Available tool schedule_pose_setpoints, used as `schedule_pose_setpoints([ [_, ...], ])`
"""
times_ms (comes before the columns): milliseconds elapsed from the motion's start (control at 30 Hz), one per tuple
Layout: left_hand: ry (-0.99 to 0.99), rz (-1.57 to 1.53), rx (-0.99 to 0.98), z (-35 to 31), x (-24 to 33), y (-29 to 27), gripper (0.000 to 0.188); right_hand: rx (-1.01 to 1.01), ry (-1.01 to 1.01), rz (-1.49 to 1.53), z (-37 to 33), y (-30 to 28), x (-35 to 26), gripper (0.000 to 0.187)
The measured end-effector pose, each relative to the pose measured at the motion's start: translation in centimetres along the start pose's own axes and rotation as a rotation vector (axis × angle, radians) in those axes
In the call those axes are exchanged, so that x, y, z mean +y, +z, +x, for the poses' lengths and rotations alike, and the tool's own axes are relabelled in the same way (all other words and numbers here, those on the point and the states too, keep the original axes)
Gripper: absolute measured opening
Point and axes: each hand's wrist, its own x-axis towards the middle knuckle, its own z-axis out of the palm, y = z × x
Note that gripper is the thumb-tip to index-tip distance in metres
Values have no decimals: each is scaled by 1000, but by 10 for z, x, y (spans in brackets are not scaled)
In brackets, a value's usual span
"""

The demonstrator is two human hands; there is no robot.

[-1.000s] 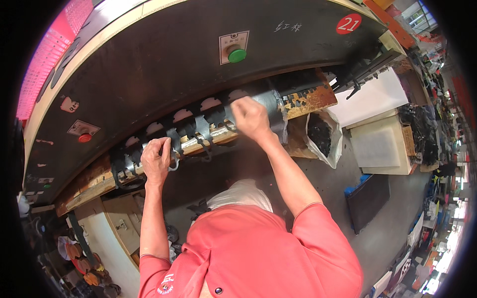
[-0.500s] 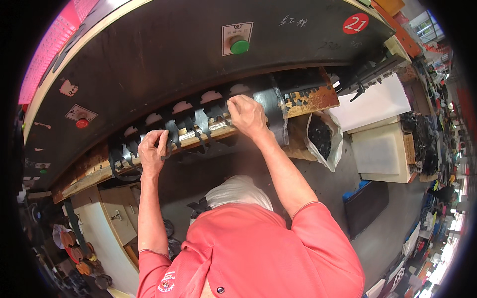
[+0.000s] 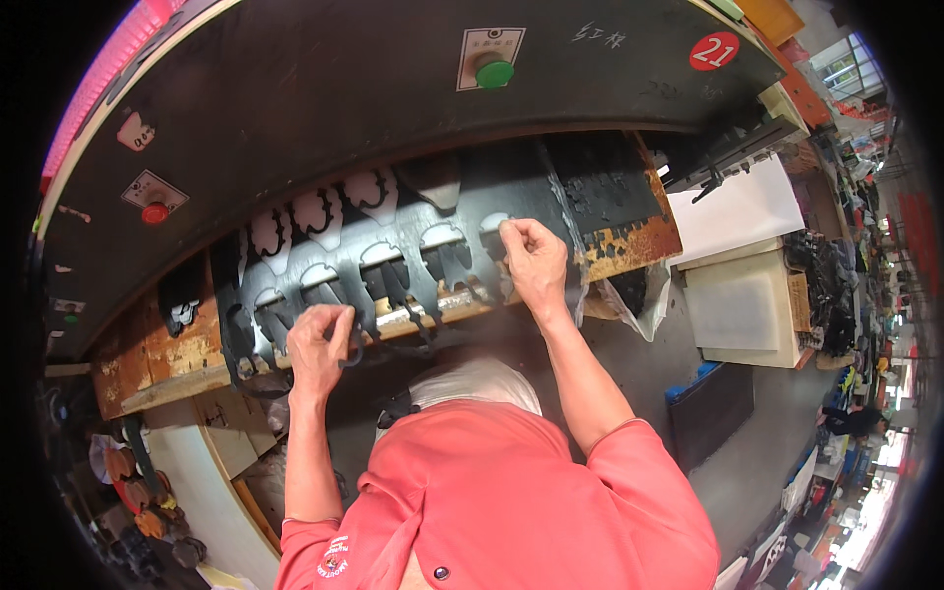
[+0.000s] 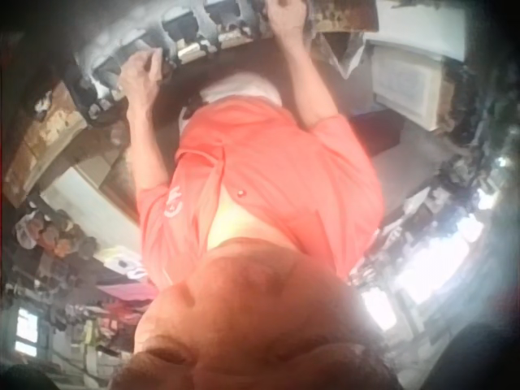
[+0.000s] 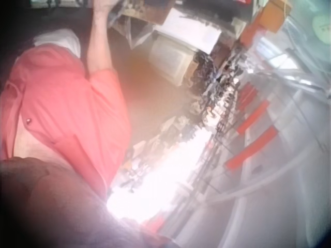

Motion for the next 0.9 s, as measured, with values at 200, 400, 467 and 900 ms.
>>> schedule_pose_setpoints([
  [200,-228,-134,-482,50,12,-37,15,-152,-361,-427,65,48,-32,69],
  [400,184,-238,-131,153,14,-5,23,-280,-494,-780,100,109,-36,79],
  [467,295,-153,-104,184,7,31,32,-264,-476,-764,102,108,-36,76],
  [900,180,-145,-154,196,18,74,47,-314,105,430,117,64,-32,71],
])
